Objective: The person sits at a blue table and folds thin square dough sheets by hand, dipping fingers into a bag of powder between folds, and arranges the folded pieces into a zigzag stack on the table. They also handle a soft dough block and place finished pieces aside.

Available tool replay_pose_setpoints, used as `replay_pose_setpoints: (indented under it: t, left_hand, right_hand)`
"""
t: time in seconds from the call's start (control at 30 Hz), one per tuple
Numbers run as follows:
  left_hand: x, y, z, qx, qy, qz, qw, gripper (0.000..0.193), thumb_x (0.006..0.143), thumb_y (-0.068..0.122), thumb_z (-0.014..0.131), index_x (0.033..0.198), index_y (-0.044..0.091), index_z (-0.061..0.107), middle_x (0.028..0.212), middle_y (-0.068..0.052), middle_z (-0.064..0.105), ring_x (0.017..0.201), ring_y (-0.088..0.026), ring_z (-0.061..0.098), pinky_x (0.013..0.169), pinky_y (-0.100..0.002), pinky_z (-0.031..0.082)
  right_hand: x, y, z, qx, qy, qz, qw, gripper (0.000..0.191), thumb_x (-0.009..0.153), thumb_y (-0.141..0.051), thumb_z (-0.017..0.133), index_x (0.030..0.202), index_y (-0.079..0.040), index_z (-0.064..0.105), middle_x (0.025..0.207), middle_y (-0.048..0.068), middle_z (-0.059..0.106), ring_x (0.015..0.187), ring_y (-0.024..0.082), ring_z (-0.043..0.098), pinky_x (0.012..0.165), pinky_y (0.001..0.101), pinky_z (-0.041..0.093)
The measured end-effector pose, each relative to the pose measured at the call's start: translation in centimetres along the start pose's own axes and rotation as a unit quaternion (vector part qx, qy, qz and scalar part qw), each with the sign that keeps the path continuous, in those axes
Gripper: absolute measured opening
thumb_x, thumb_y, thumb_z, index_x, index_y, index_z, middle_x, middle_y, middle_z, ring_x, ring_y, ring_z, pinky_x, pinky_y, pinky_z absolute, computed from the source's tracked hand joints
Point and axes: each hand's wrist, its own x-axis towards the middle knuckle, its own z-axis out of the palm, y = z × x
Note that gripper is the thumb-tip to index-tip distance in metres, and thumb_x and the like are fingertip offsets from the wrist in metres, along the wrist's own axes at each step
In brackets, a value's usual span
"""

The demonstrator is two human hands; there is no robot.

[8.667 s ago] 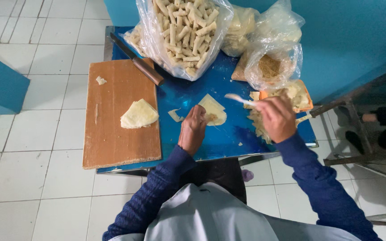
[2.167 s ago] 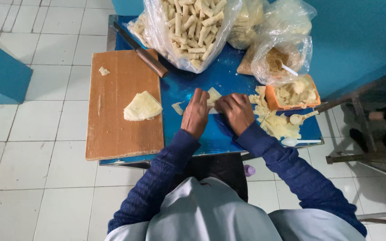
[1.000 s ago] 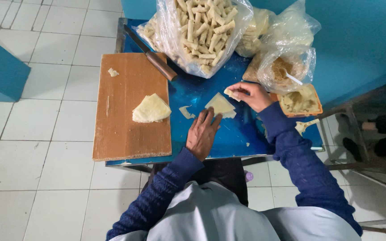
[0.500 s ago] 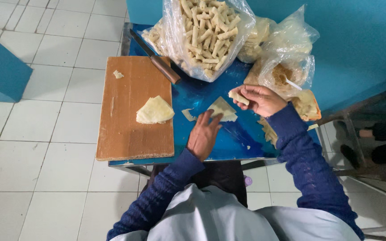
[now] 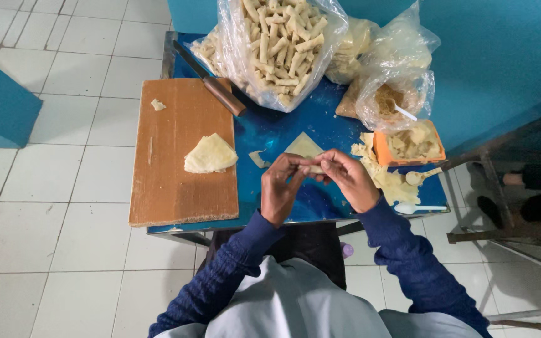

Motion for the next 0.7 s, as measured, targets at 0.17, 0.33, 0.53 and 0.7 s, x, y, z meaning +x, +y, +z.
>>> replay_pose_setpoints:
  t: [0.17,0.33,0.53,0.7]
  left_hand:
    - [-0.5,-1.0,0.0,-0.135,-0.001,-0.11,0.985,0.011,0.1,0.008,0.069,0.107,0.0,0.065,0.094,-0.003,0.067,0.083,-0.007,0.061,0.074,-0.022,0.051]
    - [-0.7,-1.9,0.1,-0.228,0.003,-0.13,0.965,0.012,0.101,0.009,0.068,0.104,0.0,0.061,0.093,-0.003,0.065,0.082,-0.008,0.059,0.074,-0.023,0.05]
    - [-1.0,-2.4,0.0,-0.241,0.004,-0.159,0.958,0.012,0.101,0.011,0.068,0.102,0.001,0.062,0.089,-0.005,0.067,0.08,-0.01,0.063,0.075,-0.026,0.053]
    - [-1.0,-2.1,-0.2,-0.23,-0.007,-0.155,0.961,0.014,0.101,0.013,0.068,0.103,0.0,0.064,0.09,-0.005,0.068,0.082,-0.011,0.064,0.076,-0.027,0.054]
  right_hand:
    - [-1.9,-3.5,2.4,-0.244,0.065,-0.154,0.955,0.026,0.091,-0.006,0.074,0.116,-0.004,0.069,0.11,0.006,0.071,0.095,0.016,0.07,0.08,0.0281,0.057]
    - [-2.4,-4.7,3.8,-0.355,0.128,-0.231,0.897,0.023,0.088,-0.002,0.078,0.109,-0.008,0.072,0.108,0.007,0.072,0.099,0.022,0.072,0.082,0.0317,0.057]
    - [-2.8,-4.1,4.1,-0.346,0.149,-0.276,0.884,0.025,0.087,-0.001,0.081,0.107,-0.01,0.069,0.111,0.006,0.072,0.103,0.023,0.072,0.087,0.0332,0.057]
    - [-2.8,-4.4,4.0,-0.305,0.151,-0.238,0.91,0.038,0.083,-0.003,0.081,0.119,-0.007,0.068,0.111,0.008,0.071,0.099,0.022,0.072,0.085,0.0323,0.057]
